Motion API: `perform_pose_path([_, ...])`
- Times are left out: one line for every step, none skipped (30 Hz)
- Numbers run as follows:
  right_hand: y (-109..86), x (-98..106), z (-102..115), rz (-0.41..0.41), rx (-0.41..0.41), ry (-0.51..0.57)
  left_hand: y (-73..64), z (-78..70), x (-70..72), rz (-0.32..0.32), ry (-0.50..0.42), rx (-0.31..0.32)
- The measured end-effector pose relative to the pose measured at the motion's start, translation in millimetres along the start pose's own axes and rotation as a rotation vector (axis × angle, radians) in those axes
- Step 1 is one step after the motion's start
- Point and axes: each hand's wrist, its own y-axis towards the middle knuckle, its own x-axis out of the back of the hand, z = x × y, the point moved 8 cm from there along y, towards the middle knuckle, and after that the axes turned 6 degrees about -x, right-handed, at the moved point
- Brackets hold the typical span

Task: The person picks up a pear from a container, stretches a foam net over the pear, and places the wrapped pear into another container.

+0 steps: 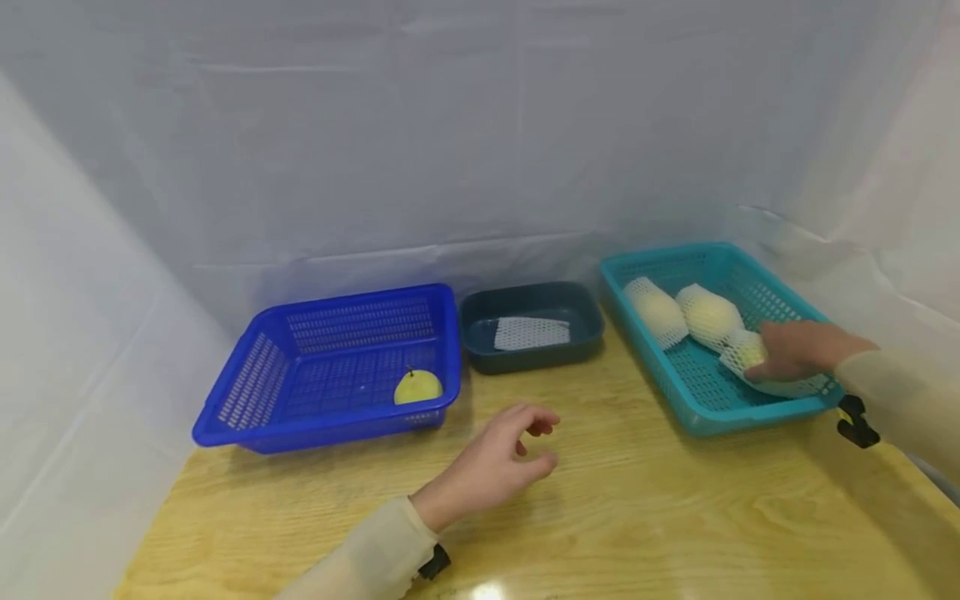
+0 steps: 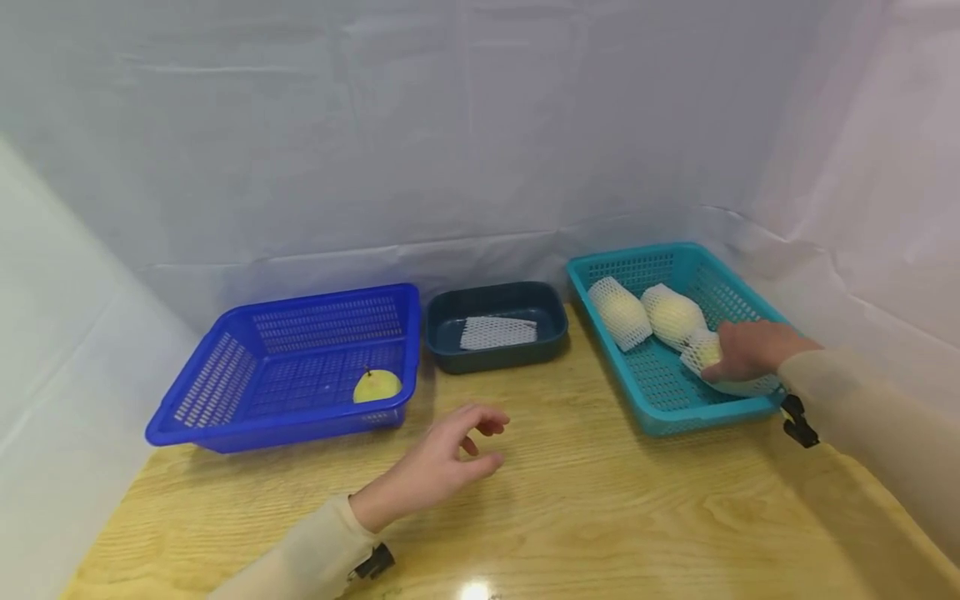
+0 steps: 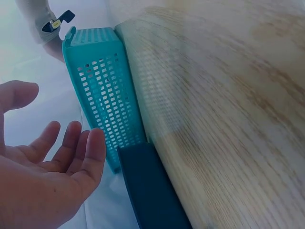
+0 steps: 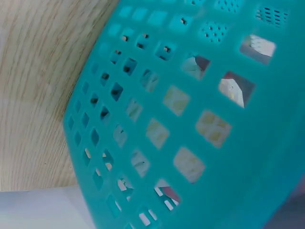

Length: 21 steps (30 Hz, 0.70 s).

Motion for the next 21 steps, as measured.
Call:
perform_pose_path([-0.2, -0.3, 0.3, 0.001, -0.005, 0.0, -0.3, -0.1, -0.2, 0.004, -0.002, 0.003])
perform_pose_path([-0.4, -0.7, 0.7, 0.005, -0.007, 0.0, -0.5, -0.2, -0.4, 0.008, -0.001, 0.007])
perform_pose_path([-0.5, -0.9, 1.2, 0.007, -0.01, 0.003, -0.6, -0.1, -0.7, 0.014, 0.0, 0.013])
perform_pose_path([-0.7, -0.8, 1.7, 0.008, -0.013, 0.005, -0.7, -0.3, -1.0, 0.019, 0.0, 0.015])
perform_pose_path([-0.7, -0.5, 2.2, 0.007, -0.012, 0.007, -0.8, -0.5, -1.3, 0.025, 0.0, 0.019])
perform_pose_path([-0.7, 0.0, 2.8, 0.004, -0.01, 0.011, -0.8, -0.6, -1.5, 0.03, 0.0, 0.019])
perform_pose_path([-0.7, 0.6, 3.0, -0.001, -0.009, 0.009, -0.7, -1.1, -1.7, 0.035, 0.001, 0.02])
perform_pose_path([-0.5, 1.0, 2.9, -0.006, -0.006, 0.006, -0.8, -1.3, -2.0, 0.039, 0.0, 0.021])
perform_pose_path([-0.3, 1.7, 2.9, -0.013, -0.004, 0.002, -0.7, -1.5, -2.1, 0.042, 0.002, 0.02])
perform_pose_path([0.1, 2.1, 2.5, -0.02, -0.001, -0.004, -0.8, -1.7, -2.1, 0.042, 0.004, 0.019])
perform_pose_path([0.5, 2.3, 2.1, -0.024, 0.001, -0.012, -0.9, -1.7, -2.0, 0.042, 0.005, 0.02])
perform_pose_path([0.7, 2.3, 1.6, -0.027, 0.0, -0.017, -1.1, -1.8, -1.8, 0.041, 0.006, 0.019])
perform_pose_path([0.9, 2.5, 1.1, -0.032, -0.001, -0.023, -1.4, -2.0, -1.6, 0.04, 0.005, 0.021])
perform_pose_path([1.1, 2.6, 0.5, -0.038, -0.001, -0.027, -1.7, -2.0, -1.5, 0.039, 0.005, 0.022])
perform_pose_path([1.0, 2.9, 0.3, -0.043, -0.001, -0.034, -1.8, -2.0, -1.3, 0.038, 0.005, 0.022])
perform_pose_path([0.8, 3.4, 0.1, -0.051, -0.001, -0.038, -2.1, -1.9, -1.2, 0.038, 0.001, 0.023])
perform_pose_path([0.4, 4.4, 0.1, -0.06, 0.0, -0.045, -2.2, -1.8, -1.2, 0.038, -0.001, 0.024])
perform_pose_path([-0.1, 5.4, 0.4, -0.07, 0.002, -0.049, -2.4, -1.5, -1.3, 0.039, -0.004, 0.025])
perform_pose_path([-0.7, 6.4, 0.9, -0.077, 0.006, -0.052, -2.6, -1.3, -1.3, 0.04, -0.005, 0.025])
perform_pose_path([-1.2, 7.3, 1.3, -0.08, 0.01, -0.058, -2.7, -1.0, -1.3, 0.04, -0.005, 0.025])
perform_pose_path([-1.7, 8.1, 2.0, -0.082, 0.014, -0.06, -2.7, -0.8, -1.1, 0.039, -0.005, 0.023])
